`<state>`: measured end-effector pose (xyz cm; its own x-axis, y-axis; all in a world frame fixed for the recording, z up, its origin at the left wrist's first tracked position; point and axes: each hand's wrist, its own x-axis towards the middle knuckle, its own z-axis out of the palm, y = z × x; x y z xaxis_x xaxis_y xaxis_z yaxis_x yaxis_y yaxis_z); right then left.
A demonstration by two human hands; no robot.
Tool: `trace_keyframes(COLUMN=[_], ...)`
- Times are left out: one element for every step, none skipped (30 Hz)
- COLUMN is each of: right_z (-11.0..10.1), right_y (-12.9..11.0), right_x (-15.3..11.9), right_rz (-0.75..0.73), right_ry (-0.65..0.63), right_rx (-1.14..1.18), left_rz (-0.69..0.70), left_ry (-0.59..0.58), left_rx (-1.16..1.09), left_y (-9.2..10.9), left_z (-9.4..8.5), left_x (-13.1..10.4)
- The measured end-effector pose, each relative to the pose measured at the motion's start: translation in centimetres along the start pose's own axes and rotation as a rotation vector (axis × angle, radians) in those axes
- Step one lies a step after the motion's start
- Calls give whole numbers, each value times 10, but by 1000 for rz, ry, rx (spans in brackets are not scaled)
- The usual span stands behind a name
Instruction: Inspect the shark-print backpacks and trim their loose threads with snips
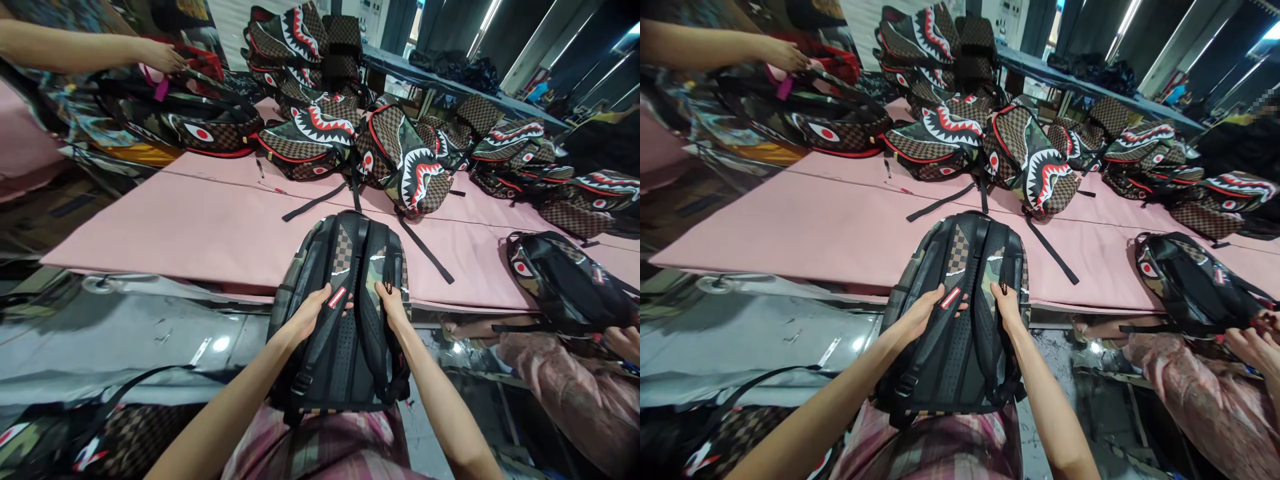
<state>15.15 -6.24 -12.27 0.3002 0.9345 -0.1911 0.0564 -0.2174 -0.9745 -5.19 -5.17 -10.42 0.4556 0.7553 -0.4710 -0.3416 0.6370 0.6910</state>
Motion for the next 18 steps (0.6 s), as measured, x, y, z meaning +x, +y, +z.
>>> trace_keyframes(right_z=[-2,-4,-6,-9,-11,-14,-16,-19,-21,-23,-25,-26,-26,-24,-21,-16,-10,-3], right_y=[-4,-10,-15,-21,-27,-33,-37,-41,-45,-48,-52,-55,-58,-61,-64,-66,-68,-69], right_x=[-3,-6,-10,-14,-18,-22,-24,-26,-25,-24,-22,-20,-17,-15,-13,-12,-11,-10], right_rz=[-17,-47,-93,-154,-228,-310,-389,-456,-514,-562,-600,-636,-676,-724,-773,-820,-858,-881], right_ry=[12,39,79,125,169,196,199,178,155,148,152,161,157,122,52,-42,-137,-217], right_rx=[-30,-96,-203,-344,-503,-662,-795,-881,-935,-960,-959,-937,-902,-866,-837,-813,-795,-781], left_rz=[-2,-2,3,14,27,36,40,39,28,10,-13,-34,-49,-56,-54,-48,-44,-44], left_ry=[19,36,53,65,75,80,86,99,115,124,133,136,136,134,134,135,139,144], left_rx=[9,13,10,0,-17,-36,-55,-74,-93,-112,-127,-135,-139,-139,-139,-140,-143,-148], left_y=[0,-1,-2,-3,-4,-5,-5,-5,-4,-2,0,3,6,9,12,14,16,17], left_z=[0,-1,-1,-2,-3,-4,-5,-5,-5,-4,-3,-2,-1,0,1,1,1,1], left_x=[-3,-7,-11,-15,-20,-23,-27,-29,-31,-32,-33,-33,-33,-33,-33,-32,-32,-32])
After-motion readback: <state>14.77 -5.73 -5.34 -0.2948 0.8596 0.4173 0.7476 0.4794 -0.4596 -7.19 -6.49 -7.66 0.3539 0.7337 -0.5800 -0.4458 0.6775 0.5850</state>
